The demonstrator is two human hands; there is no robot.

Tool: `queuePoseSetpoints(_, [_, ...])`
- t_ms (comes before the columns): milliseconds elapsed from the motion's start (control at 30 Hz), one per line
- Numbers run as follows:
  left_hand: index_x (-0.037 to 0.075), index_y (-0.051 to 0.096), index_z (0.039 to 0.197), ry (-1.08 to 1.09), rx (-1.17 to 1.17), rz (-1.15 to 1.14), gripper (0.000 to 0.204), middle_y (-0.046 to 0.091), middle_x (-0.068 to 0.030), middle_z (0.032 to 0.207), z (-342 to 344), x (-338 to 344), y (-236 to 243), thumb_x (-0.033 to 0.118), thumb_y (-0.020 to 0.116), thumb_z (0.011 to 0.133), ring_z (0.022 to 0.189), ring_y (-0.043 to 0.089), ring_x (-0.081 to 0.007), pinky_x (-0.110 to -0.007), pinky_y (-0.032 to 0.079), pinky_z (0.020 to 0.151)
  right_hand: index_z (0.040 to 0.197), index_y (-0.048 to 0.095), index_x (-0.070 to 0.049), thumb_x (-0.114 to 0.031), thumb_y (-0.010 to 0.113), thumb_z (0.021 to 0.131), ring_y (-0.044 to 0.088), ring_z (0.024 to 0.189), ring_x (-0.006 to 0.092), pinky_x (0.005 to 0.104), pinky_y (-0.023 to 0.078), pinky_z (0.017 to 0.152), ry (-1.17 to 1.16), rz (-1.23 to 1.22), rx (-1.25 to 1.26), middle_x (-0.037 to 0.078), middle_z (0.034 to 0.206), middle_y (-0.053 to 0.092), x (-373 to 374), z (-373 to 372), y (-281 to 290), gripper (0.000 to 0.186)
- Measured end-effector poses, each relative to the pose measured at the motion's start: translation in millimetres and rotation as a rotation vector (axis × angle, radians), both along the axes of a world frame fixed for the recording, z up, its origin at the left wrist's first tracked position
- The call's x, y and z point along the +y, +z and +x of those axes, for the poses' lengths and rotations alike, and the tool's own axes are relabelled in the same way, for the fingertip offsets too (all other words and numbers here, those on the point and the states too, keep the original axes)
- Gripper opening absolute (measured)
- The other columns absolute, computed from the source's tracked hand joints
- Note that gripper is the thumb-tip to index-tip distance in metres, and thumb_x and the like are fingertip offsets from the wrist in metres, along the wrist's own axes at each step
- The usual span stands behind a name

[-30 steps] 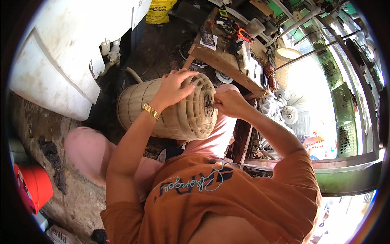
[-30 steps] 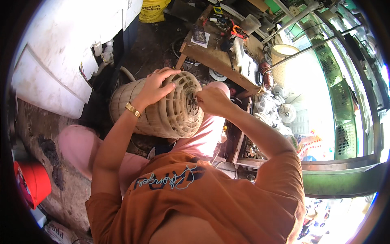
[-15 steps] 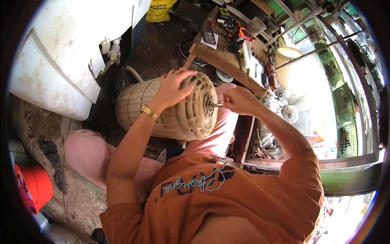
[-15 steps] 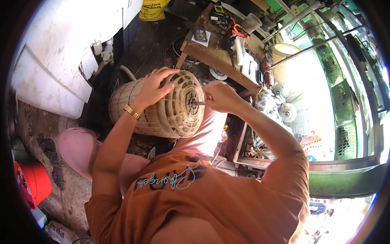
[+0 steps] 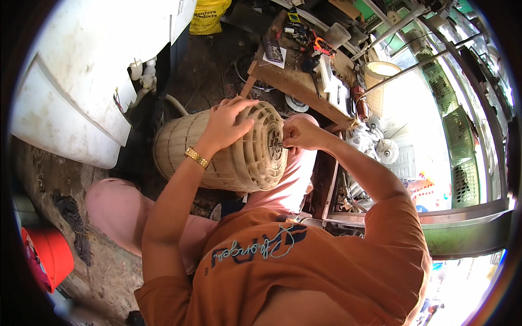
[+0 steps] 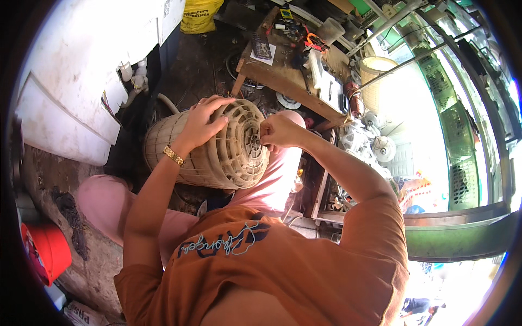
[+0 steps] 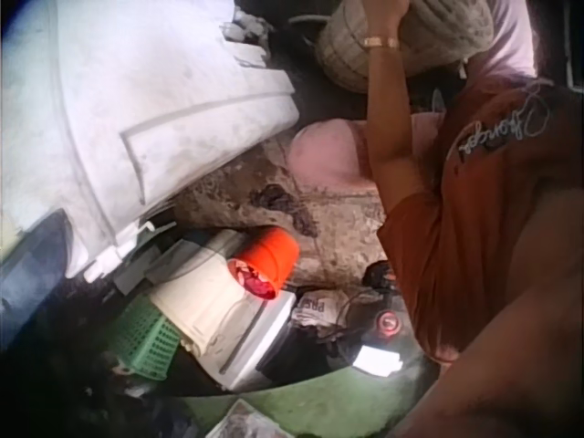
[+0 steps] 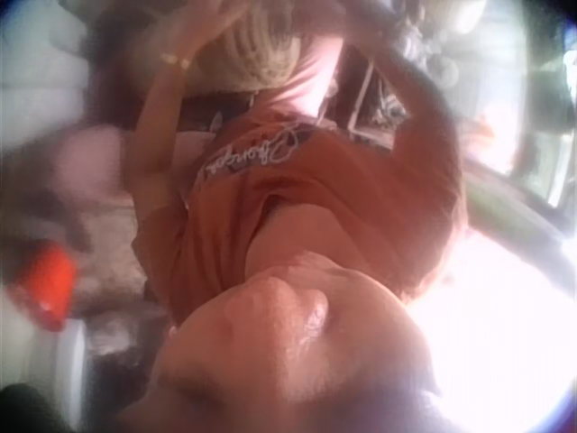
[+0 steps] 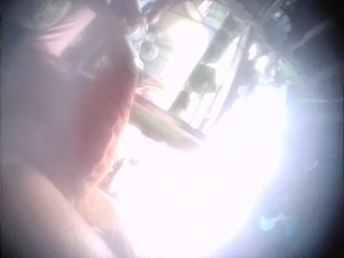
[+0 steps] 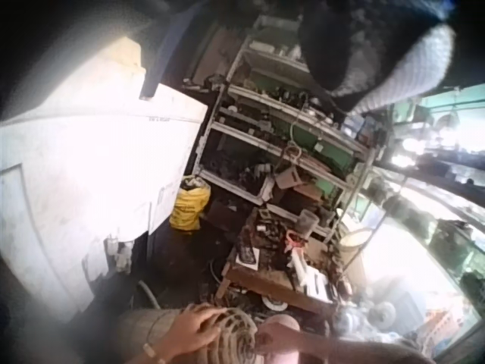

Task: The person unscrews and removes a metal rod from the center of a cylindrical appliance basket using a screwdriver and a wrench.

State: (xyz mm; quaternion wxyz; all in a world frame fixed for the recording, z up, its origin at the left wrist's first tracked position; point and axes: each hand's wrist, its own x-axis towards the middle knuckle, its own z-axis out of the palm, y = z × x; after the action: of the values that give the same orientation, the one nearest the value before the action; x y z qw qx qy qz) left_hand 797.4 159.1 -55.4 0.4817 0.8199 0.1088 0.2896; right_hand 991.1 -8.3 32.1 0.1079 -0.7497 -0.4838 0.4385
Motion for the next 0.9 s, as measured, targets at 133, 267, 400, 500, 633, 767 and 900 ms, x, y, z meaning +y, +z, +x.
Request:
queuePoseSetpoints(133, [0.015,0.063,0.126,0.029,-0.027,-0.016,0.046,0.061,-0.0039,0.121,-1,1,-6,0.029,0.062,0.082,0.117,0.051,-0.0280,-0.047,0.029,0.101,0.084,0.060,0.006,-0.007,0.063,0.088,0.067,0.056,0.0180,0.0285,0.057,0.050,-0.053,-0.157,-0.092,0.012,0.073,0.066,-11,4,50,0.014])
queuePoseSetpoints(267, [0.014,0.061,0.129,0.012,-0.012,0.017,0.046,0.061,-0.0038,0.124,0,-2,0,0.018,0.060,0.084,0.118,0.051,-0.0257,-0.045,0.030,0.103,0.081,0.059,0.005,-0.007,0.064,0.089,0.068,0.057,0.0182,0.0278,0.055,0.048,0.014,0.002,-0.083,0.012,0.069,0.064,-9,2,26,0.015])
queuePoseSetpoints(400, [0.014,0.061,0.129,0.000,0.003,0.012,0.046,0.061,-0.0042,0.124,1,0,0,0.019,0.060,0.083,0.118,0.050,-0.0266,-0.045,0.031,0.103,0.076,0.057,0.004,-0.007,0.068,0.085,0.068,0.055,0.0177,0.0276,0.053,0.044,-0.082,-0.012,0.074,0.011,0.065,0.066,-3,-2,13,0.018])
queuePoseSetpoints(500, [0.015,0.061,0.128,0.010,-0.023,0.005,0.046,0.061,-0.0041,0.124,1,2,-4,0.026,0.062,0.083,0.118,0.050,-0.0276,-0.047,0.030,0.102,0.078,0.057,0.005,-0.007,0.065,0.088,0.067,0.056,0.0179,0.0284,0.056,0.047,-0.085,-0.056,0.029,0.013,0.068,0.066,-16,11,38,0.018])
queuePoseSetpoints(633, [0.015,0.062,0.127,0.006,-0.049,0.006,0.047,0.061,-0.0040,0.124,5,0,-5,0.029,0.063,0.083,0.118,0.050,-0.0282,-0.048,0.029,0.101,0.075,0.055,0.004,-0.006,0.064,0.088,0.067,0.057,0.0185,0.0301,0.057,0.048,-0.120,-0.052,0.090,0.014,0.070,0.064,-7,7,2,0.019])
queuePoseSetpoints(767, [0.016,0.062,0.127,-0.010,-0.031,-0.031,0.047,0.061,-0.0040,0.125,1,-1,-6,0.028,0.063,0.082,0.119,0.050,-0.0285,-0.048,0.028,0.102,0.075,0.057,0.007,-0.006,0.065,0.087,0.068,0.058,0.0201,0.0284,0.056,0.045,-0.151,-0.038,0.168,0.016,0.069,0.065,-15,18,6,0.020])
queuePoseSetpoints(900, [0.016,0.063,0.127,0.011,-0.028,-0.027,0.046,0.060,-0.0039,0.125,4,2,-6,0.028,0.063,0.082,0.119,0.050,-0.0279,-0.048,0.028,0.103,0.072,0.055,0.005,-0.005,0.064,0.086,0.067,0.055,0.0189,0.0286,0.056,0.046,-0.186,-0.079,0.145,0.015,0.065,0.064,-17,18,38,0.020])
